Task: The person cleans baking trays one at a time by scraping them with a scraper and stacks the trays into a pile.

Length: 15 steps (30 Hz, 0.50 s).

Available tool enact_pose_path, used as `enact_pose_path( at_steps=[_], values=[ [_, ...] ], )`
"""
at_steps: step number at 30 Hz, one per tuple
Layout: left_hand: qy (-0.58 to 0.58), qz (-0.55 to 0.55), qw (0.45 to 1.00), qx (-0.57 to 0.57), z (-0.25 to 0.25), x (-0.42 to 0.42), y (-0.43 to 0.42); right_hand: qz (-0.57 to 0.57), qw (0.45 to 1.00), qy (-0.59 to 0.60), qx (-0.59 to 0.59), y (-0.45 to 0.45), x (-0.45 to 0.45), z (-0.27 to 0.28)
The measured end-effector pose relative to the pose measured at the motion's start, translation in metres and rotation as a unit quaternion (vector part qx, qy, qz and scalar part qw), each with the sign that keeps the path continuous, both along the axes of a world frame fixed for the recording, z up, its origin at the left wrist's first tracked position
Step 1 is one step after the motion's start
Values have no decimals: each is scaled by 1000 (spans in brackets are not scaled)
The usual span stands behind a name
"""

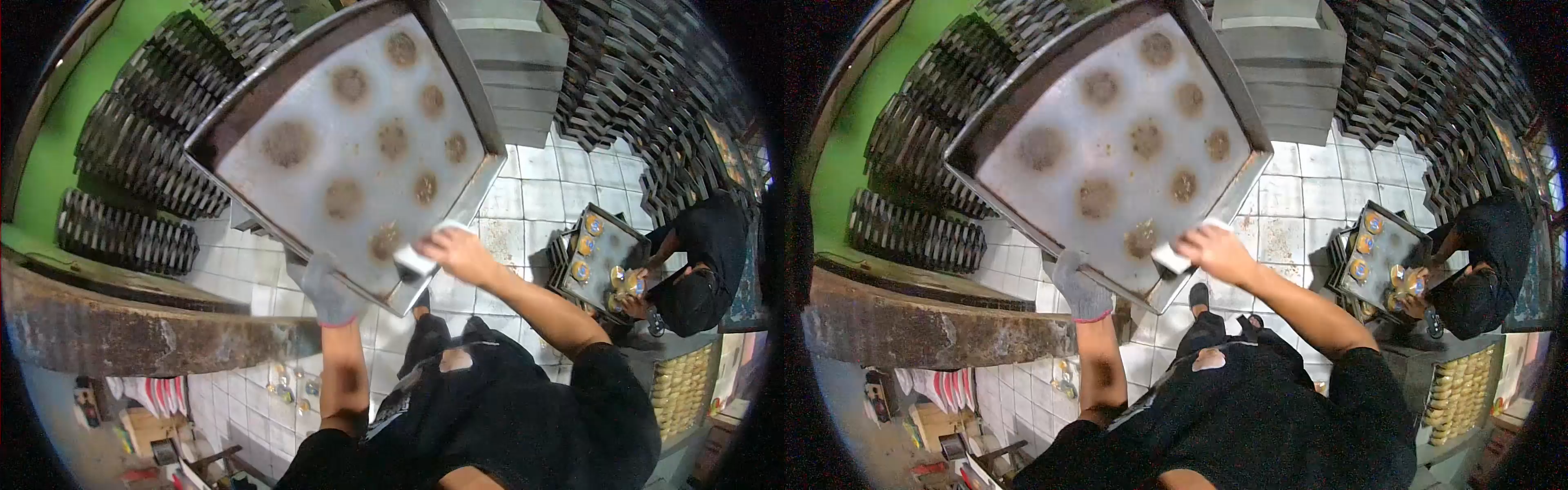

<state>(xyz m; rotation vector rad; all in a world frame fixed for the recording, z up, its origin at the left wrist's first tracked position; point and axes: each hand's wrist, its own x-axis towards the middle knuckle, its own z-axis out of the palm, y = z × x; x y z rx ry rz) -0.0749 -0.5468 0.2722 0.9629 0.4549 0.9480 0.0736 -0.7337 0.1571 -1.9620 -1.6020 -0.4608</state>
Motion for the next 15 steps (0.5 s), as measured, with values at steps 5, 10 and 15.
enact_pose_path(
  at_steps=[5, 10, 15],
  values=[
    [-37, 38, 998, 20, -8, 10, 5, -28, 994, 100, 40, 16, -5, 9],
    [-34, 62, 997, 9, 12, 7, -25, -145, 974, 175, 22, 21, 0, 23],
    [-45, 63, 995, 55, 22, 4, -29, -8, 996, 87, 25, 29, -35, 27]
  ],
)
